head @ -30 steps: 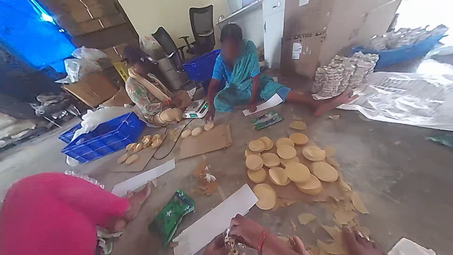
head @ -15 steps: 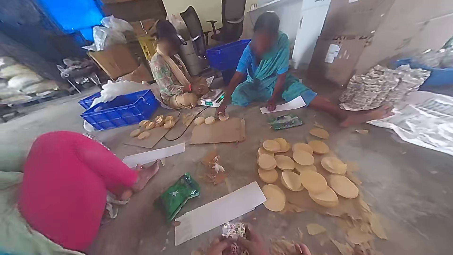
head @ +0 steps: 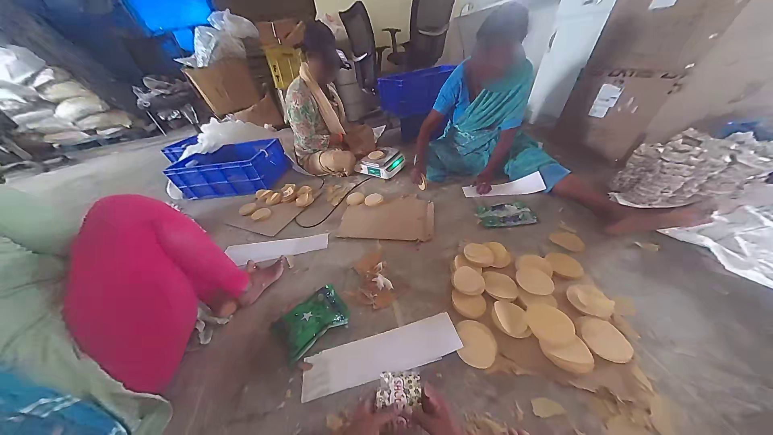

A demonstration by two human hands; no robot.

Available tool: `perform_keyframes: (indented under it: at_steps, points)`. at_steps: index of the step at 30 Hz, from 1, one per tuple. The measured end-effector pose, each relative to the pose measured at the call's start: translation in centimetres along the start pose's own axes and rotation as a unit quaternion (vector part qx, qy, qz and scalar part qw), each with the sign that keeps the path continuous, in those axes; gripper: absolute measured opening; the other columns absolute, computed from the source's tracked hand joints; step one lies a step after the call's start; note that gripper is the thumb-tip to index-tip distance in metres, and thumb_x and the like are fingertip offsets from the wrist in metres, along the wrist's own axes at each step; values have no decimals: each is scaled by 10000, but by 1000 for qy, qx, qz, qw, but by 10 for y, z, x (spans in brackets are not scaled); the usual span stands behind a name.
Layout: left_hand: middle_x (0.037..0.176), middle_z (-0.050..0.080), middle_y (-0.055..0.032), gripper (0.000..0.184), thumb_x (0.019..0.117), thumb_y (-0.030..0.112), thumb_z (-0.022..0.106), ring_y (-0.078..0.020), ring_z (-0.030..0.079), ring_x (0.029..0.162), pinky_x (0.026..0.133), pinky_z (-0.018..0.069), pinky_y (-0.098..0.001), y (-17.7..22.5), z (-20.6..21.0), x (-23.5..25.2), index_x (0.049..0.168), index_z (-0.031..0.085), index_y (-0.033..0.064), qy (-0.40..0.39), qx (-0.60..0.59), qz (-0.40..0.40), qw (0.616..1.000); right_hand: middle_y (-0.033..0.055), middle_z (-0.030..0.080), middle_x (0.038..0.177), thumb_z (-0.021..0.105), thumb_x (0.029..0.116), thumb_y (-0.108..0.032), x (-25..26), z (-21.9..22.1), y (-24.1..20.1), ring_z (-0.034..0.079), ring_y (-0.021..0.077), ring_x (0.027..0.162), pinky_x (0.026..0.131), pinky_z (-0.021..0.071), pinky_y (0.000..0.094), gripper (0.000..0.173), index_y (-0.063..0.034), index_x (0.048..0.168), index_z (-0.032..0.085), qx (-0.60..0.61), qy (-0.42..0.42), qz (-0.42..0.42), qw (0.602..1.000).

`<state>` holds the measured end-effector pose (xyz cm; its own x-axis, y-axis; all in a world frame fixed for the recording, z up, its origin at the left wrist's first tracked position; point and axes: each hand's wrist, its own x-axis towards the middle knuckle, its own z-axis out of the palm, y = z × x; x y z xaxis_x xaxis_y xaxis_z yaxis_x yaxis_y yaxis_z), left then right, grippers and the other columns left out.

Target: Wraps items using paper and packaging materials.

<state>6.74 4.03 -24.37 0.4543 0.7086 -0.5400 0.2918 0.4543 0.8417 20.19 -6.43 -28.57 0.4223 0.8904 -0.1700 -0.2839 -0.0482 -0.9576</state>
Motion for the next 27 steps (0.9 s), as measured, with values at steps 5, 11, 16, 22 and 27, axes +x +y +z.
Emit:
perform_keyframes:
  at_steps: [5,11,16,22,27]
  points:
    - [1077,705,-177,341,911,41,726,-200,675,971,908,550,-388,-5,-1,2,1213,628,-85,16,22,28,999,65,743,968,679,908,-4,1,0,-2,709,82,881,842,593,290,247,50,1148,658,-32,17,30,999]
    - [977,708,-145,259,916,61,738,-173,667,879,851,557,-372,-4,-1,7,1117,660,-83,31,16,15,999,84,738,930,703,914,-58,5,-1,-3,708,113,861,842,587,320,215,45,1102,681,-44,30,60,997]
    - [1029,712,-151,311,936,82,726,-178,681,919,872,567,-379,-9,-3,13,1188,636,-77,5,-15,-6,1000,115,746,980,706,919,-53,5,2,-11,719,148,895,864,594,349,259,48,1155,679,-31,46,87,995]
    - [1099,703,-89,314,1015,-5,524,-125,690,948,878,576,-339,-5,-12,17,1328,532,-34,-80,-90,10,993,101,705,964,653,951,-12,14,-7,-8,676,146,841,780,579,344,200,35,1145,636,32,54,122,990]
    - [1396,569,-195,519,1018,5,524,-199,611,1188,1017,510,-396,-20,-6,25,1512,370,-33,-79,-42,47,995,146,706,1010,714,917,-50,12,-2,-12,661,181,835,746,549,370,368,56,1250,598,-44,67,128,988]
